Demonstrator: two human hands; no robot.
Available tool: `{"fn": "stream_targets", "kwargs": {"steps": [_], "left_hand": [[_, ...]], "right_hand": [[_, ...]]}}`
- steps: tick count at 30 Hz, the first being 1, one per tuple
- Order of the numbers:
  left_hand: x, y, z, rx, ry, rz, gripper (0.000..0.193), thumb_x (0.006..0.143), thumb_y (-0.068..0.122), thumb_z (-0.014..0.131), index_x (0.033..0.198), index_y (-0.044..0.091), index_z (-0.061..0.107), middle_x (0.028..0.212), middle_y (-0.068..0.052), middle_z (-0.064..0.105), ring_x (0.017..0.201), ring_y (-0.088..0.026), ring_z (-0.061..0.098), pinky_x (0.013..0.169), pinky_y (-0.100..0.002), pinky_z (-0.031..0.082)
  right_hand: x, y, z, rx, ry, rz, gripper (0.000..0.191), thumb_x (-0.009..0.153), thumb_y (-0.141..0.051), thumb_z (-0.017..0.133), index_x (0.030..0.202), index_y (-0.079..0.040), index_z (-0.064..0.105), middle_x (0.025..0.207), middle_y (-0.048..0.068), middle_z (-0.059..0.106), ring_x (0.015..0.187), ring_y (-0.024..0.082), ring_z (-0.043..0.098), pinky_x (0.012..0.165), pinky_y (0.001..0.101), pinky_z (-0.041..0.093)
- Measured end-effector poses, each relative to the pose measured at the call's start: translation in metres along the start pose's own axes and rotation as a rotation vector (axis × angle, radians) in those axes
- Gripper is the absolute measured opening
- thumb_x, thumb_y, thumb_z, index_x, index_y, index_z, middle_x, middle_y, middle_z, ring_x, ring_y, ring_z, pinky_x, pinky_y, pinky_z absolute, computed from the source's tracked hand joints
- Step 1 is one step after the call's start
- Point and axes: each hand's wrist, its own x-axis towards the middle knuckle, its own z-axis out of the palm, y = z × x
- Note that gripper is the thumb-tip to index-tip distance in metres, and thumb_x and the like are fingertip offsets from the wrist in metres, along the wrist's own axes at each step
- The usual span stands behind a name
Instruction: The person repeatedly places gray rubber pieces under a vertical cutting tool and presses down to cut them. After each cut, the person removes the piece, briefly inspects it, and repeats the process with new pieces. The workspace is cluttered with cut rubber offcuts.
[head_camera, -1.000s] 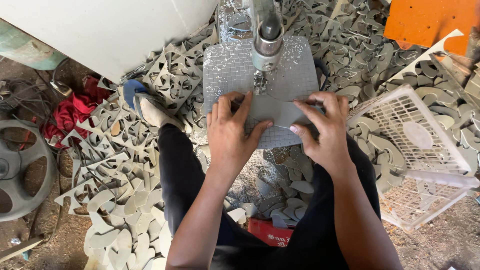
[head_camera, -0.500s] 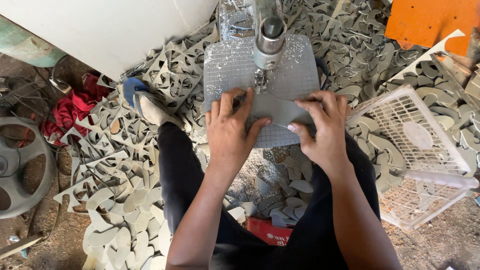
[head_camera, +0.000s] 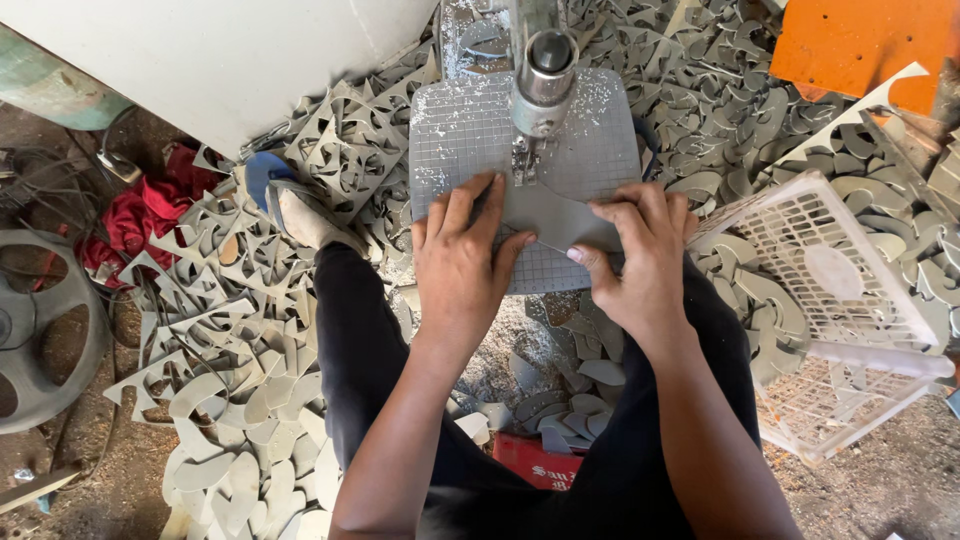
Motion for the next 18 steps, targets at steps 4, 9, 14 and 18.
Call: {"fn": "stream_targets", "kwargs": {"steps": [4, 9, 14, 18], "left_hand": [[-0.003, -0.001, 0.004, 0.04, 0.033, 0.022, 0.063, 0.087, 0.035, 0.078, 0.139, 0.003, 0.064, 0.144, -0.006, 0.06, 0.127, -0.028, 0.056, 0.105, -0.045, 0.041], [-0.004, -0.001, 0.009, 0.065, 0.043, 0.034, 0.058, 0.094, 0.033, 0.074, 0.142, 0.002, 0.061, 0.151, -0.011, 0.057, 0.142, -0.033, 0.05, 0.116, -0.049, 0.035], [-0.004, 0.0, 0.011, 0.067, -0.023, 0.008, 0.073, 0.093, 0.046, 0.072, 0.144, -0.004, 0.056, 0.154, -0.017, 0.052, 0.149, -0.038, 0.04, 0.121, -0.057, 0.026], [-0.002, 0.004, 0.014, 0.076, -0.049, -0.013, 0.083, 0.091, 0.054, 0.07, 0.147, -0.005, 0.052, 0.157, -0.021, 0.047, 0.151, -0.038, 0.036, 0.123, -0.058, 0.023]], "right_hand": [[0.0, -0.001, 0.003, -0.008, 0.009, 0.013, 0.041, 0.085, -0.027, 0.086, 0.115, -0.005, 0.069, 0.121, 0.01, 0.056, 0.116, 0.033, 0.046, 0.105, 0.0512, 0.032], [0.001, -0.003, 0.006, -0.001, 0.027, 0.015, 0.04, 0.085, -0.027, 0.086, 0.115, -0.007, 0.068, 0.122, 0.01, 0.055, 0.118, 0.033, 0.046, 0.107, 0.0508, 0.032], [0.002, -0.007, 0.005, -0.012, 0.028, 0.022, 0.041, 0.083, -0.026, 0.087, 0.115, -0.008, 0.068, 0.123, 0.009, 0.056, 0.118, 0.033, 0.048, 0.105, 0.0505, 0.032], [0.004, -0.01, 0.004, -0.014, 0.023, 0.043, 0.041, 0.083, -0.026, 0.088, 0.114, -0.009, 0.068, 0.123, 0.009, 0.057, 0.118, 0.033, 0.049, 0.105, 0.0498, 0.032]]}}
